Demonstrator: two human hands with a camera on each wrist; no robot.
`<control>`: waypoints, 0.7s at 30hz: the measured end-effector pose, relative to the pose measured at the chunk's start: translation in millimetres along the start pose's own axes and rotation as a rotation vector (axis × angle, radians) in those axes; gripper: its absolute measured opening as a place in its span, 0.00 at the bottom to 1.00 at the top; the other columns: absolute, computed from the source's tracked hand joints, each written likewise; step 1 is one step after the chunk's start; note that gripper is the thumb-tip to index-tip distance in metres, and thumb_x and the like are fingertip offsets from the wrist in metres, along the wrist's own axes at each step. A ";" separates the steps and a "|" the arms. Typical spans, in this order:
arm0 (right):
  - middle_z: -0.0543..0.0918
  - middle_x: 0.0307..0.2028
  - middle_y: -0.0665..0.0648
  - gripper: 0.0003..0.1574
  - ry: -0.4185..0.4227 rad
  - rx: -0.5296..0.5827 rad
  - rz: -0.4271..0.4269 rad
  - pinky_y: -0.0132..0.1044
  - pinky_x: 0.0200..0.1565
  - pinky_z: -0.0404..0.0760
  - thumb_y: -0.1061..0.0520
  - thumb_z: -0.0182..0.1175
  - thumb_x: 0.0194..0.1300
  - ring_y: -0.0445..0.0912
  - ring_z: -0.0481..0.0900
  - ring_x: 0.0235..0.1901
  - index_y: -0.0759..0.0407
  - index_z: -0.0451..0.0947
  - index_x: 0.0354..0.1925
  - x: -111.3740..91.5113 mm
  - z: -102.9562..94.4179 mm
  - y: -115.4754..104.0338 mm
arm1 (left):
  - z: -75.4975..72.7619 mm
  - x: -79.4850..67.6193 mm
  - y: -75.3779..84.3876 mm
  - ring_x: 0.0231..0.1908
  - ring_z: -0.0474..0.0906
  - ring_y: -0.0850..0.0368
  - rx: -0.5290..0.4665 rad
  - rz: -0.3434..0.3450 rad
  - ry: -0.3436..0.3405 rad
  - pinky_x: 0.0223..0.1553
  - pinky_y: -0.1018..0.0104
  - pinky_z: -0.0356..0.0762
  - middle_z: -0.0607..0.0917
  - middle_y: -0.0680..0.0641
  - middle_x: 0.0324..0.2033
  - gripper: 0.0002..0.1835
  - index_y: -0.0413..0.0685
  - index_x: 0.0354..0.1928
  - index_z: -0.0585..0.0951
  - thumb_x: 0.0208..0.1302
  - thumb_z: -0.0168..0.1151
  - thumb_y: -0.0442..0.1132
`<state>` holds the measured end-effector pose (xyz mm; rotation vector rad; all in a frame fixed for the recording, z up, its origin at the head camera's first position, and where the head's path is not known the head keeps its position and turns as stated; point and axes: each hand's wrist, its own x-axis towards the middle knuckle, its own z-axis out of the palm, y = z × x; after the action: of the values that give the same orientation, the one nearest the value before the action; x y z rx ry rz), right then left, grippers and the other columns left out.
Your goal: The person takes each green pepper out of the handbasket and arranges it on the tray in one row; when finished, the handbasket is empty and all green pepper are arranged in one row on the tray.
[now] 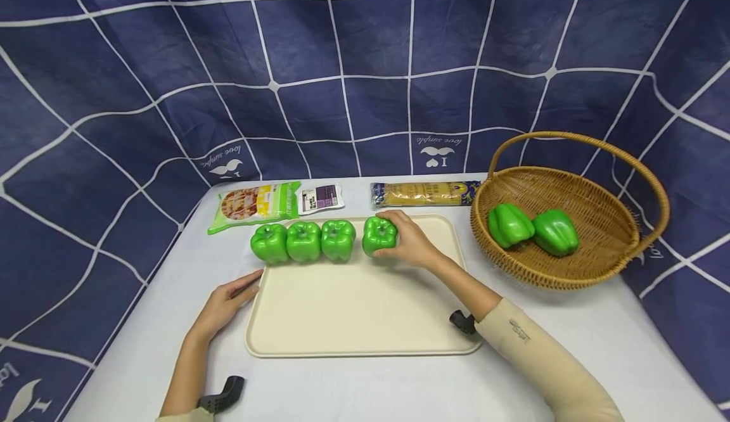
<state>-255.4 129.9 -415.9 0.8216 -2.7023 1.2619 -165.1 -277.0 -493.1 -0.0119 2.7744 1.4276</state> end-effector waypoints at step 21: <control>0.67 0.59 0.62 0.55 -0.068 -0.006 0.045 0.55 0.60 0.63 0.50 0.76 0.40 0.56 0.65 0.59 0.59 0.62 0.64 11.9 21.3 3.2 | -0.1 -0.2 -1.1 0.63 0.62 0.47 0.001 -0.002 -0.001 0.62 0.43 0.57 0.73 0.52 0.59 0.23 0.60 0.59 0.74 0.62 0.56 0.54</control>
<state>-263.4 110.8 -429.3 0.8224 -2.7912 1.2565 -164.9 -277.7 -493.9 -0.0141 2.7734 1.4253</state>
